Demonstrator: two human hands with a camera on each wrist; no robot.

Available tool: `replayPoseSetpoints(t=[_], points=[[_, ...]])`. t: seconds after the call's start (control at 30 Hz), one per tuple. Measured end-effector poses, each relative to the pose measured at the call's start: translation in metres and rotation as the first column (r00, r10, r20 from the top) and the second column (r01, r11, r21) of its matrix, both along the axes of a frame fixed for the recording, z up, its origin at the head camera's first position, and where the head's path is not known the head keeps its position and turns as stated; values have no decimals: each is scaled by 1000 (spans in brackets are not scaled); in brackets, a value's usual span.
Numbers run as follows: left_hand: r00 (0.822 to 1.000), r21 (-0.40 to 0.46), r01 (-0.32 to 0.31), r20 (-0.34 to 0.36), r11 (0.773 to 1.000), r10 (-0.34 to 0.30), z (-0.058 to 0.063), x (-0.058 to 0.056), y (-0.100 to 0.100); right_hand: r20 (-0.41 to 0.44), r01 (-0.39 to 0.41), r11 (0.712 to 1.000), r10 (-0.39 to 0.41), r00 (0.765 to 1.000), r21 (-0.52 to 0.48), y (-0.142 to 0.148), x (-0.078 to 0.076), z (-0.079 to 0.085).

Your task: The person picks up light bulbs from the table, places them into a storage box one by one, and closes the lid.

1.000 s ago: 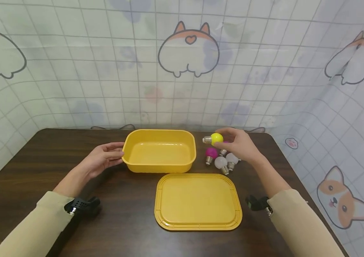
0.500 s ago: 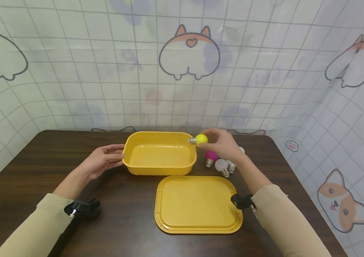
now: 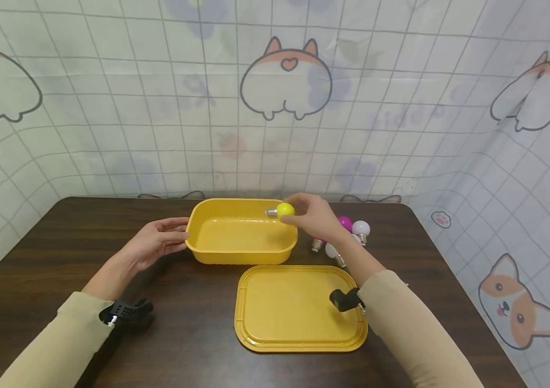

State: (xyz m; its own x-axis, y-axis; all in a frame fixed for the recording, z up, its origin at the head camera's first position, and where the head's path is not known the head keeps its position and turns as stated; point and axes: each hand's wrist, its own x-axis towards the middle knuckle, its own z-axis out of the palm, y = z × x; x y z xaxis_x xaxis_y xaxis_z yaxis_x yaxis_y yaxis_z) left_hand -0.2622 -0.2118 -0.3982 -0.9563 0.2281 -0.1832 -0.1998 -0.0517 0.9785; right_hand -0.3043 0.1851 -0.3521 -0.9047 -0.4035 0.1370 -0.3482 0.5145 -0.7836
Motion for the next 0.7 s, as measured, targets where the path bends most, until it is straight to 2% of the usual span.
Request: replayPoseSetpoints(t=[0.23,0.47,0.7], points=[[1000,-24,-2,-17,1000,2,-1,-2,1,-9,-2,1000,3,1000,6,-12,-5,-4],[1000,-1,15,-21,1000,-15,-5,-4,1,-23,-19,1000,19,1000,1,-24,-6,-6],[1000,-6,0,-20,1000,0,-4,-5,3,-18,-30,999,29,999,-17,-44,-10,-9]])
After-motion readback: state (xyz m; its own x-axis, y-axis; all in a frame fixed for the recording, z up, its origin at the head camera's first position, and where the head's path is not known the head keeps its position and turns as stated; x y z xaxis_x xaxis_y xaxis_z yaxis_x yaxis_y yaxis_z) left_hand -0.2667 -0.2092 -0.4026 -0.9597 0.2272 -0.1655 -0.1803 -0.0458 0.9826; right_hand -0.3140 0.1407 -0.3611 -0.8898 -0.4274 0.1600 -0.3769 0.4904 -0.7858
